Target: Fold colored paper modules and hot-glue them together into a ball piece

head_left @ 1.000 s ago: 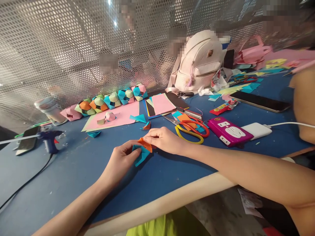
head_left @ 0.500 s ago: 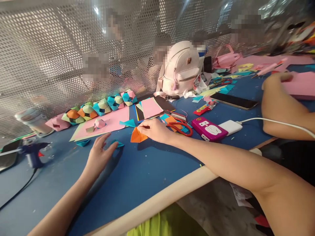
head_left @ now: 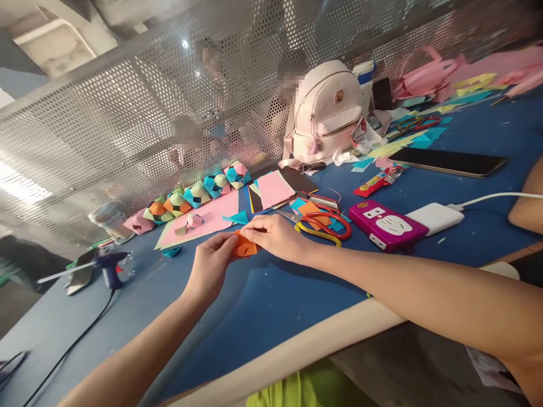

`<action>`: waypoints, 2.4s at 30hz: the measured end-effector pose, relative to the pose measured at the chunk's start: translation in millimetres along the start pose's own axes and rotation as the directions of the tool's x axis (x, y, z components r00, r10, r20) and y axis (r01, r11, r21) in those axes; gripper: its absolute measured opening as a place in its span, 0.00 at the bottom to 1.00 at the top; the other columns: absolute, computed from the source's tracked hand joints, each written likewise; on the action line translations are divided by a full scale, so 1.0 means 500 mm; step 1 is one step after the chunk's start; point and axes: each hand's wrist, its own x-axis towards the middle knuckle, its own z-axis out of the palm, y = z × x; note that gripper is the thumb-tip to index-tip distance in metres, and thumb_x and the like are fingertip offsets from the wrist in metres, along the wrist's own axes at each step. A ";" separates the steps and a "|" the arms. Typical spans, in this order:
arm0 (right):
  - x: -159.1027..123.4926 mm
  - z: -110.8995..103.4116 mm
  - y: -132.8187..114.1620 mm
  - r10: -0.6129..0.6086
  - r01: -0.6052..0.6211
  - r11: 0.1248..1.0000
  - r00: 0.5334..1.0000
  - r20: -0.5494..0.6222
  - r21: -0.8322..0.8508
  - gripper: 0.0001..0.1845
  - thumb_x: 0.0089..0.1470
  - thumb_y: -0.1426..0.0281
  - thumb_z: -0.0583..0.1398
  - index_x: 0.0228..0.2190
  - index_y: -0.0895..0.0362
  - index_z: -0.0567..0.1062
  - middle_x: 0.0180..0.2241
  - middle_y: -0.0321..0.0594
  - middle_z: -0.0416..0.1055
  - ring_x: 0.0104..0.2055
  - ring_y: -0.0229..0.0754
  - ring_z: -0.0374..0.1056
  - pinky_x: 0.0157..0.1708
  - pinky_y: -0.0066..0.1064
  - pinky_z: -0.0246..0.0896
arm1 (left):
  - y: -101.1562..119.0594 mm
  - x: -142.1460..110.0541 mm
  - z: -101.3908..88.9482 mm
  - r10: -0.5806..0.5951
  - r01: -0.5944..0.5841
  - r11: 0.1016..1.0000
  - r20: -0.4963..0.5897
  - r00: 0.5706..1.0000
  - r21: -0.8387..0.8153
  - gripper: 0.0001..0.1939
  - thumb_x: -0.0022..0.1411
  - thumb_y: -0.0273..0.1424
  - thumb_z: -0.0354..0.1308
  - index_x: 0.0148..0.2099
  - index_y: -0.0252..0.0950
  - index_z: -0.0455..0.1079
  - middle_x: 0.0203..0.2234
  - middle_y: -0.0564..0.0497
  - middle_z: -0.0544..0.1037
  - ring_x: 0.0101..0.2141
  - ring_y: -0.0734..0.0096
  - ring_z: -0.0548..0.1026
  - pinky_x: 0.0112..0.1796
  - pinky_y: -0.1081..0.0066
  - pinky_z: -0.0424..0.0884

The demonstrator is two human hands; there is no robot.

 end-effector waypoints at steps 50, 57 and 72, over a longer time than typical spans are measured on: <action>-0.014 0.012 0.013 0.115 -0.116 0.993 0.992 -0.054 -0.026 0.05 0.50 0.73 0.61 0.24 0.59 0.73 0.26 0.38 0.74 0.29 0.37 0.69 0.30 0.27 0.62 | -0.078 0.007 -0.014 0.038 -0.039 0.998 -0.024 0.999 -0.052 0.17 0.53 0.43 0.65 0.37 0.35 0.80 0.29 0.48 0.79 0.32 0.67 0.74 0.34 0.71 0.71; -0.015 0.015 0.012 0.118 -0.120 0.992 0.992 -0.045 -0.045 0.05 0.50 0.75 0.60 0.24 0.59 0.73 0.26 0.38 0.74 0.30 0.38 0.70 0.31 0.27 0.63 | -0.076 0.000 -0.019 0.070 -0.070 0.998 -0.002 0.998 0.003 0.14 0.55 0.42 0.65 0.35 0.35 0.79 0.29 0.49 0.80 0.31 0.70 0.73 0.33 0.72 0.70; -0.018 0.013 0.009 -0.015 0.000 0.980 0.997 -0.072 -0.199 0.08 0.49 0.79 0.61 0.20 0.59 0.72 0.24 0.34 0.71 0.28 0.33 0.66 0.29 0.24 0.58 | -0.071 0.001 -0.009 0.064 -0.064 0.996 -0.012 0.998 -0.055 0.15 0.52 0.41 0.66 0.38 0.35 0.79 0.28 0.51 0.79 0.28 0.73 0.71 0.31 0.73 0.68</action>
